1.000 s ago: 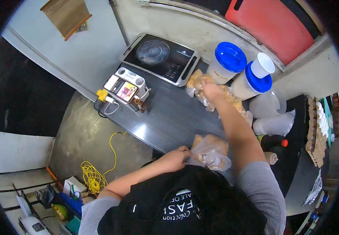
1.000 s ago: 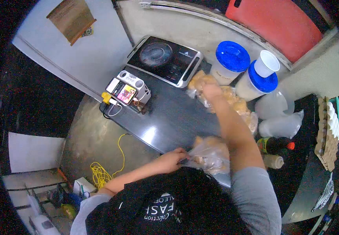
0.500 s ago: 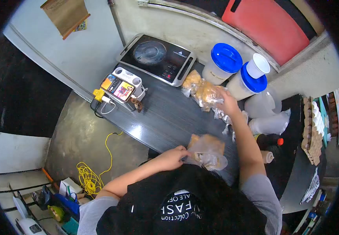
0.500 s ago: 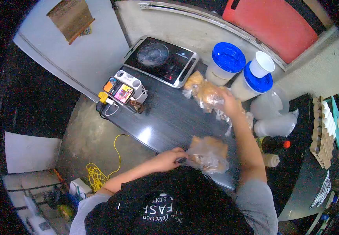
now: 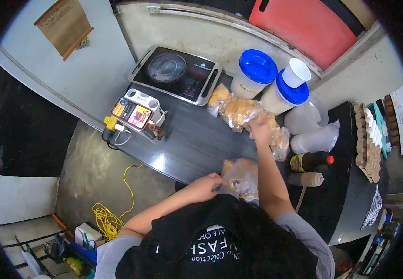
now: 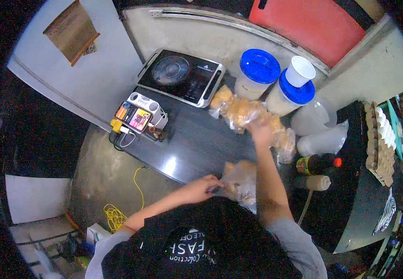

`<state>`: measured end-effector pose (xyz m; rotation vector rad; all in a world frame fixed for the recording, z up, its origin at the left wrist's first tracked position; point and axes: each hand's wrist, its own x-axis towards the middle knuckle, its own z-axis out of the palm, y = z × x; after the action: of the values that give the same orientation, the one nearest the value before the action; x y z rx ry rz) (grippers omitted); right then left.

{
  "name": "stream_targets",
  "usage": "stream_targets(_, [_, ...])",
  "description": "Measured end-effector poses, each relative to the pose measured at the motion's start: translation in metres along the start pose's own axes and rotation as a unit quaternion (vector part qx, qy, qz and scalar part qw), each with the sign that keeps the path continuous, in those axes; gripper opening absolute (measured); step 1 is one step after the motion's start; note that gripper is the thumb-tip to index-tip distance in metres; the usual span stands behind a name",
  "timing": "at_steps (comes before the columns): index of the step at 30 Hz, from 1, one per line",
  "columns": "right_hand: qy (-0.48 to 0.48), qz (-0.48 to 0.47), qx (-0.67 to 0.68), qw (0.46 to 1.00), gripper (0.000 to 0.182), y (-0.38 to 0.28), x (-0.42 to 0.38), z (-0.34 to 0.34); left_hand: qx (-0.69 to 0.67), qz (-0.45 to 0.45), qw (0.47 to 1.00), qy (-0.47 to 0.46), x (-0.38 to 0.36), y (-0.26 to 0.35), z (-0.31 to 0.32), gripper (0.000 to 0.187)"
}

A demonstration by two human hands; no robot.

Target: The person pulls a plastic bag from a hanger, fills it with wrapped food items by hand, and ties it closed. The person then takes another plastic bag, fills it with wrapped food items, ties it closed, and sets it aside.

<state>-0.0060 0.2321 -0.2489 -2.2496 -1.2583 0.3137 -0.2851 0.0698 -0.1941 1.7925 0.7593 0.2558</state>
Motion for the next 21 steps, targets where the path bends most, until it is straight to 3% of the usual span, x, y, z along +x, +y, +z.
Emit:
stream_targets(2, [0.008,0.030,-0.010,0.999,0.054,0.014,-0.004,0.019,0.002,0.003,1.000,-0.005,0.000,-0.001,-0.003,0.049])
stream_targets(5, [0.062,-0.035,0.055,0.996,0.052,0.028,-0.014,0.032,0.009,-0.004,1.000,-0.021,0.002,0.000,-0.009,0.048])
stream_targets(7, [-0.021,0.098,0.169,0.980,0.049,0.020,-0.021,0.026,0.013,-0.018,0.999,-0.043,0.004,0.004,-0.014,0.047])
stream_targets(9, [-0.086,0.223,0.306,0.922,0.044,0.019,-0.021,0.024,0.008,0.010,0.999,-0.049,0.010,-0.012,-0.010,0.046])
stream_targets(11, [-0.127,0.334,0.460,0.813,0.036,0.035,-0.014,0.037,0.001,0.030,0.998,-0.057,0.015,-0.025,-0.007,0.046])
stream_targets(14, [-0.087,0.320,0.632,0.700,0.024,0.024,-0.018,0.050,-0.009,0.040,0.996,-0.084,0.020,-0.031,-0.010,0.047])
stream_targets(17, [-0.111,0.368,0.664,0.642,0.014,0.028,-0.006,0.060,-0.010,0.040,0.992,-0.117,0.023,-0.033,-0.016,0.047])
stream_targets(21, [-0.095,0.368,0.667,0.641,0.010,0.017,0.002,0.064,-0.011,0.051,0.989,-0.141,0.027,-0.041,-0.015,0.046])
